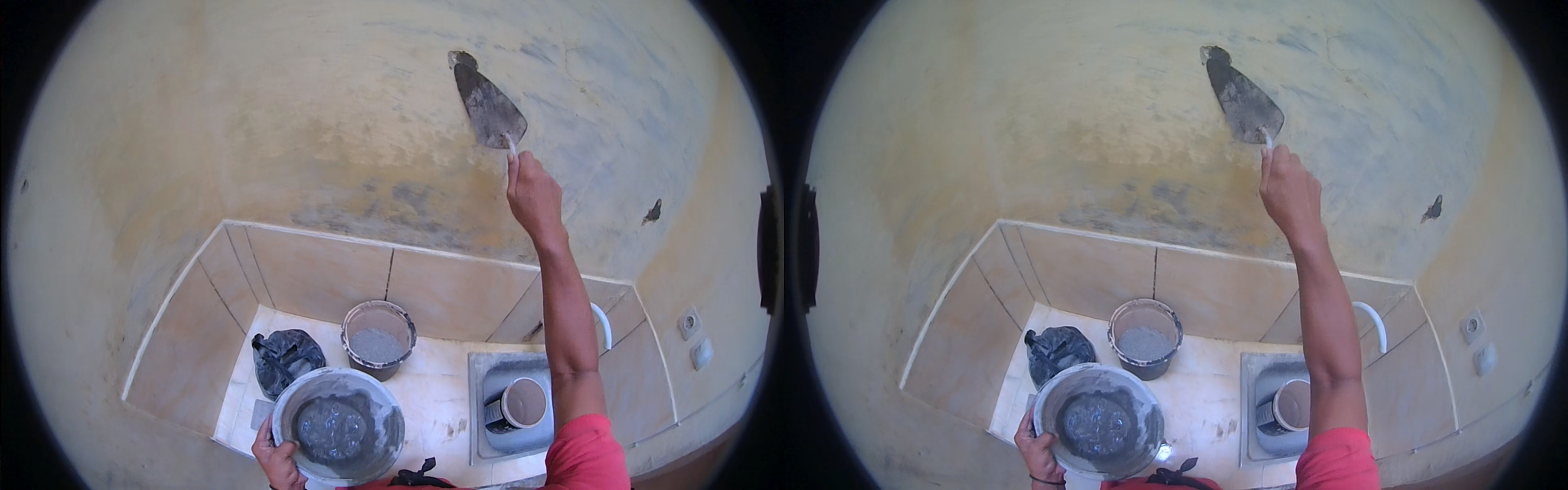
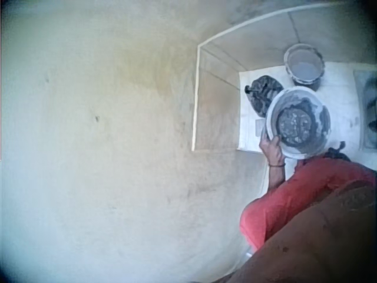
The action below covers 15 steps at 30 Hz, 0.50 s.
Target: The person scoops a gray paste from a bucket with a trowel and applies it to several holes in a tiled wall above a sink. They repeatedly smooth the paste into the holes and scrape excess material back into the bucket.
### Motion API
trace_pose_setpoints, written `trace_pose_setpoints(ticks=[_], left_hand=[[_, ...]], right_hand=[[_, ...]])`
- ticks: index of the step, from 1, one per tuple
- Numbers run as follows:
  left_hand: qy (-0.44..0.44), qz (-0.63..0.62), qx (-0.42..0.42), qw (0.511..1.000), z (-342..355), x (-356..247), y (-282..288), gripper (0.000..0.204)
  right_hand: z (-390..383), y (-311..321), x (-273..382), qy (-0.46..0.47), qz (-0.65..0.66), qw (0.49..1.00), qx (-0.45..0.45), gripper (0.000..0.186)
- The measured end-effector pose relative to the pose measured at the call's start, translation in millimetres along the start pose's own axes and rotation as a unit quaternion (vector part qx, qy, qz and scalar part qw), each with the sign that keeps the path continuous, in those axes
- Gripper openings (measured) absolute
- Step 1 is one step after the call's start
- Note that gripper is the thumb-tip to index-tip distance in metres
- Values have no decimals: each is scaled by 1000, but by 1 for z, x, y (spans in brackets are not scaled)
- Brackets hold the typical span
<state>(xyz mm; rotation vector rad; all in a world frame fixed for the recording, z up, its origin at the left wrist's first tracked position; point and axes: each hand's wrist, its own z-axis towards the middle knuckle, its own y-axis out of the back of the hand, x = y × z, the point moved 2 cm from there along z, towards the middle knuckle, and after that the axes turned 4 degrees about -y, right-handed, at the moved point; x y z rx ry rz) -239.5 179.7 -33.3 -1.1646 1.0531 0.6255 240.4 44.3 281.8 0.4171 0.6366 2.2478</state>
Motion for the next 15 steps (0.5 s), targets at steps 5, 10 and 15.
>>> trace_pose_setpoints(ticks=[5, 10, 15], left_hand=[[9, -19, -19, 1000, -1, 0, -3, 75], [19, -22, -12, 1000, -6, -6, -5, 76], [0, -1, -22, 1000, -7, -6, 1, 76]], right_hand=[[8, 3, -10, -42, 8, 999, 16, 38], [1, -16, -14, -66, 82, 993, 44, 43], [-21, -12, -15, -94, 122, 985, 71, 45]])
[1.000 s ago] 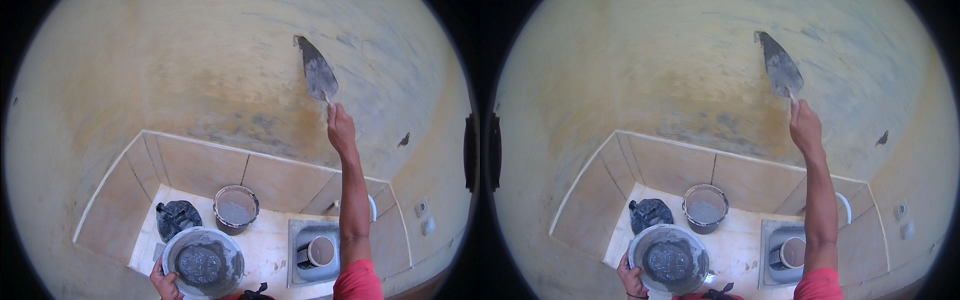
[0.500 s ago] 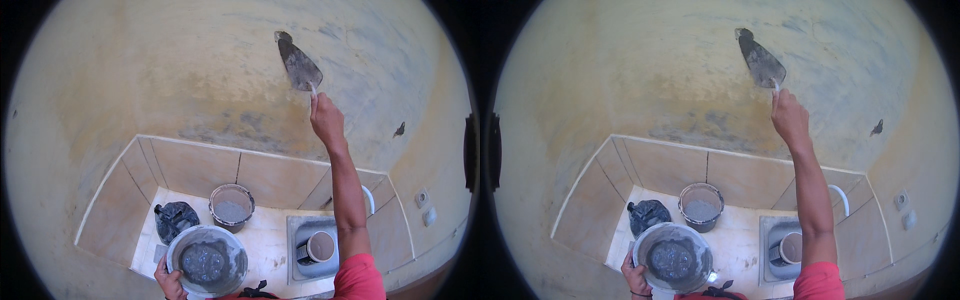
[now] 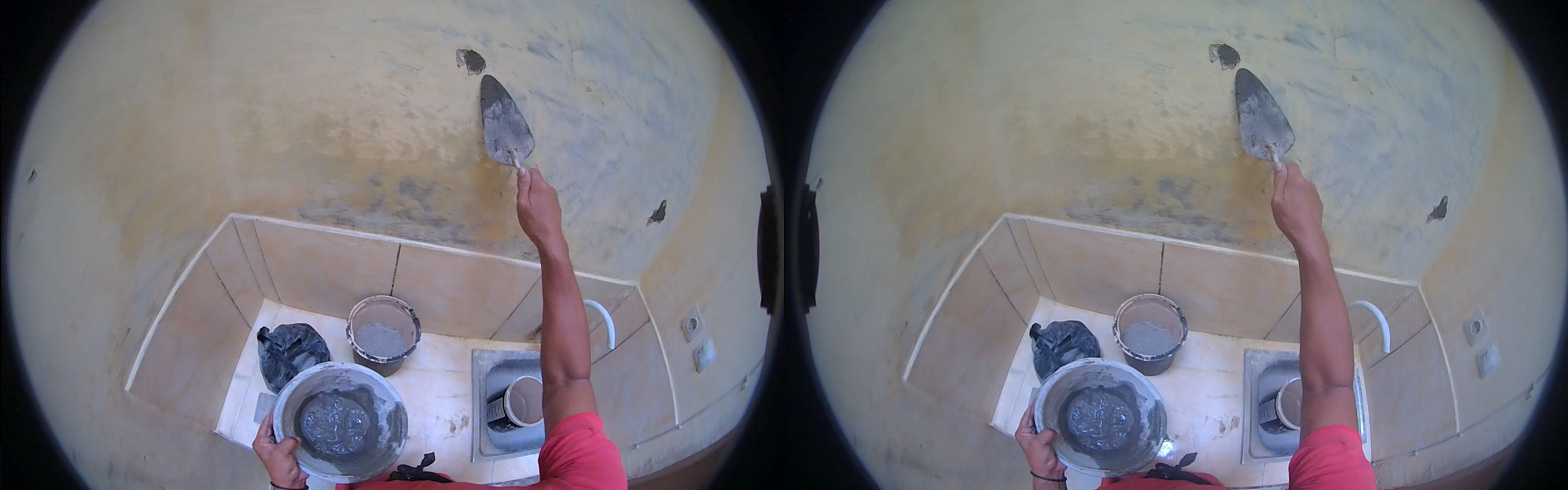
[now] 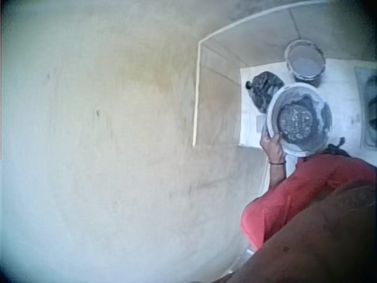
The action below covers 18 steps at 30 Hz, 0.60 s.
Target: The person scoops a gray paste from a bucket with a trowel and applies it to several holes in a tiled wall above a sink. They repeatedly smooth the paste into the holes and scrape excess material back into the bucket.
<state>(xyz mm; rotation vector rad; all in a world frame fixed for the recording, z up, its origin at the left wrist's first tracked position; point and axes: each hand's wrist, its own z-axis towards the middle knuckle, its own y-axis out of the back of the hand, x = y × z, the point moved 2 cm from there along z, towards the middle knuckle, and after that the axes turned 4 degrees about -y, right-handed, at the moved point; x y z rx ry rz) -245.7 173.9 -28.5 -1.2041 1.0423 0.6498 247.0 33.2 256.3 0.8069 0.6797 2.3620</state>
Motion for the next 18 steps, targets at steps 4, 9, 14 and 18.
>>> trace_pose_setpoints(ticks=[4, 9, 14, 18], left_hand=[[3, 1, 16, 1000, 1, 1, -2, 75], [15, -7, 29, 999, 2, 8, -14, 74], [24, -18, 47, 998, -3, 13, -19, 74], [15, -19, 70, 997, -3, 15, -29, 74]], right_hand=[[7, 3, 9, 22, 49, 998, -24, 48], [23, -22, 4, 42, 5, 999, -19, 45], [-2, -6, -4, -9, -18, 999, 27, 43], [8, 15, 20, 44, -25, 999, 2, 44]])
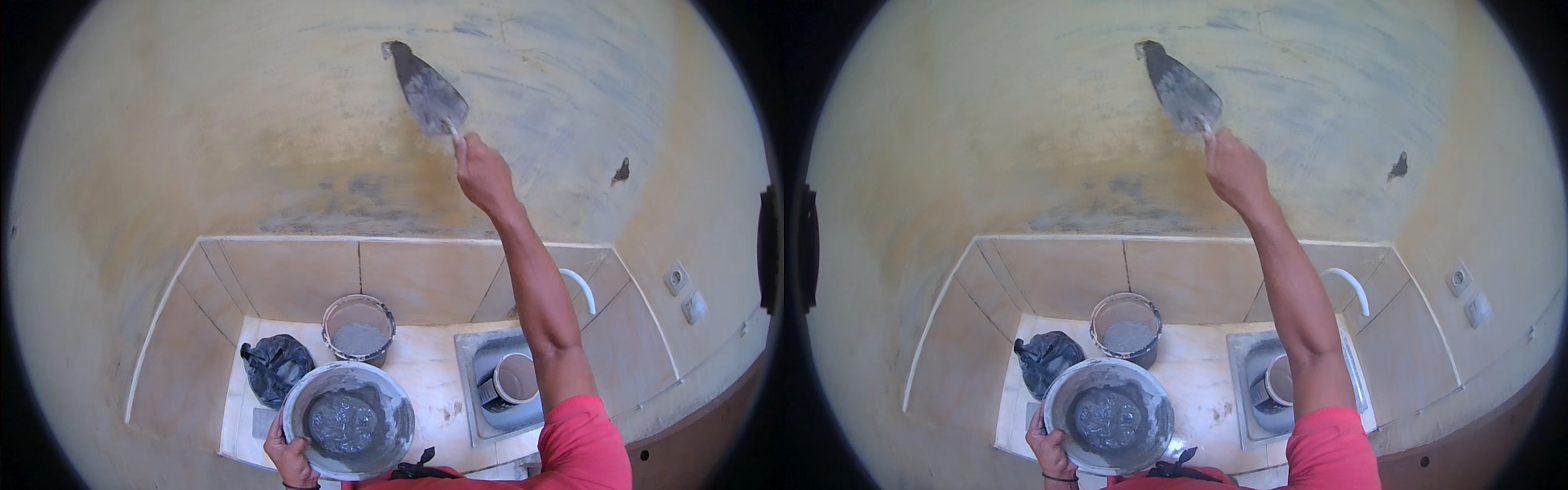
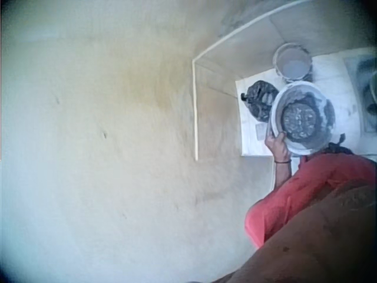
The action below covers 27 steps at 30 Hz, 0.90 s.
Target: The person scoops a gray paste from a bucket with a trowel and applies it to several holes in a tiled wall above a sink. They repeatedly smooth the paste into the holes and scrape excess material back into the bucket.
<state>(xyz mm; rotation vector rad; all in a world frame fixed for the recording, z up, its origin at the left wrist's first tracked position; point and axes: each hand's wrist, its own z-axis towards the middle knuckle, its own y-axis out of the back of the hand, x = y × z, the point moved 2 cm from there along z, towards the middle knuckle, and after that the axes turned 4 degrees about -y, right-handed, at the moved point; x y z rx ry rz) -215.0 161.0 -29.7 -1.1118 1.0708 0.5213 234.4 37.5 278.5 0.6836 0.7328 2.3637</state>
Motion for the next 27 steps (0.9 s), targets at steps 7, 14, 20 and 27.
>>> trace_pose_setpoints(ticks=[7, 14, 20, 27], left_hand=[[26, -18, 23, 999, 3, 6, -14, 74], [11, 15, 42, 999, 4, 5, -24, 73], [46, 141, 73, 986, 5, 16, -47, 67], [25, 198, 217, 955, -10, 67, -93, 64]], right_hand=[[24, 3, -12, -29, -25, 999, -4, 46], [-49, 4, -60, -88, 84, 991, 55, 46], [-217, 24, -85, -172, 338, 912, 154, 31], [-401, 107, -113, -205, 87, 912, 344, 32]])
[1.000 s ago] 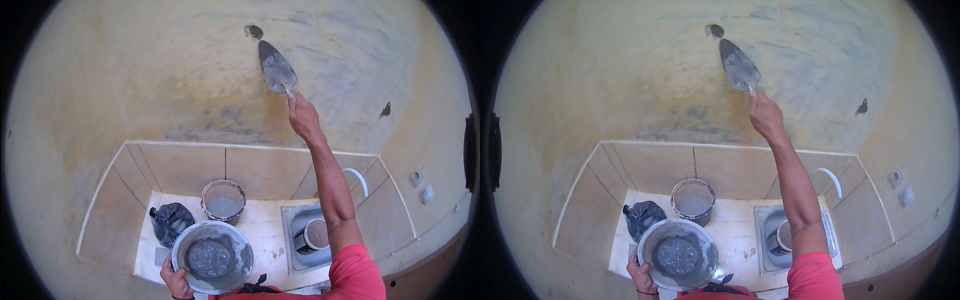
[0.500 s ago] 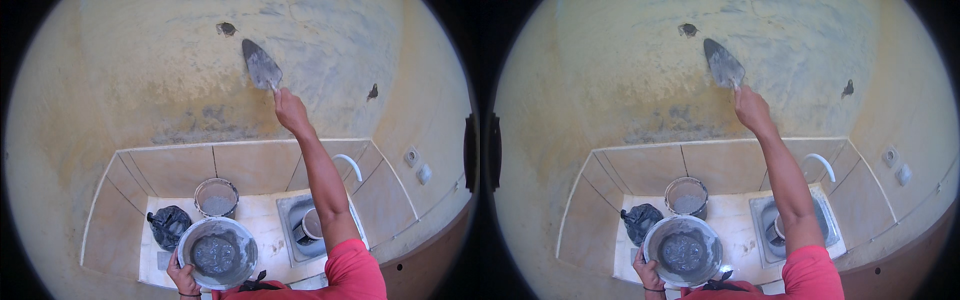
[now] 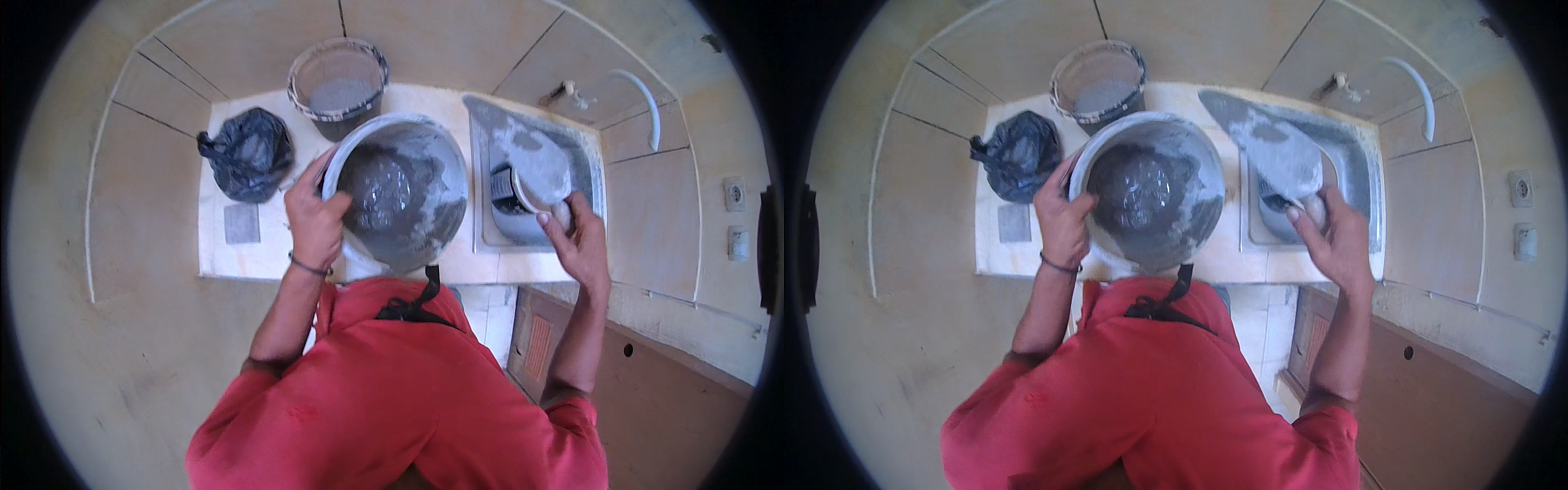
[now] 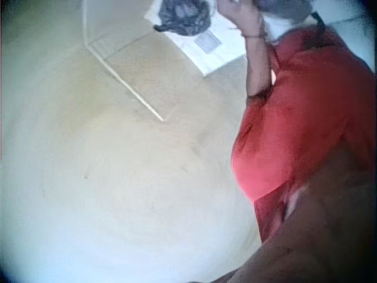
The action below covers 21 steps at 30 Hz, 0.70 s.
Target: The person scoops a gray paste from a bucket with a trowel and applies it to several holes in a tiled wall above a sink. They repeatedly smooth the paste into the holes and scrape excess material back into the bucket.
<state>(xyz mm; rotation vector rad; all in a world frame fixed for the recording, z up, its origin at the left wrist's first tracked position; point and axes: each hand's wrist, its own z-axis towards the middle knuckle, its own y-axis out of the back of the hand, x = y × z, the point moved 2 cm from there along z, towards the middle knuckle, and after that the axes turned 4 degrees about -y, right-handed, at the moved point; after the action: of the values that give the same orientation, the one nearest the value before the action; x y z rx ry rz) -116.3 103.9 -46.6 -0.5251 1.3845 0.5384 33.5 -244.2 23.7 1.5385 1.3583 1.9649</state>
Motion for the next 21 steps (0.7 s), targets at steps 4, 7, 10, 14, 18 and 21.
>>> trace_pose_setpoints(ticks=[4, 7, 10, 14, 18, 21], left_hand=[[-40, 5, 52, 998, 16, 23, -35, 61], [-27, 27, 112, 993, 30, 39, -48, 61], [-9, 12, 141, 990, 38, 49, -56, 61], [-1, 2, 169, 986, 52, 56, -51, 60], [9, -10, 191, 982, 70, 62, -44, 57], [8, -15, 193, 981, 78, 68, -44, 57]], right_hand=[[-41, 0, -11, -81, -97, 990, 64, 29], [-63, 1, -32, -93, -181, 973, 112, 31], [-71, -11, -44, -93, -229, 959, 136, 31], [-58, -35, -16, -46, -209, 967, 141, 28], [-14, -62, 18, 53, -306, 944, 110, 26], [25, -81, 40, 95, -354, 925, 101, 24]])
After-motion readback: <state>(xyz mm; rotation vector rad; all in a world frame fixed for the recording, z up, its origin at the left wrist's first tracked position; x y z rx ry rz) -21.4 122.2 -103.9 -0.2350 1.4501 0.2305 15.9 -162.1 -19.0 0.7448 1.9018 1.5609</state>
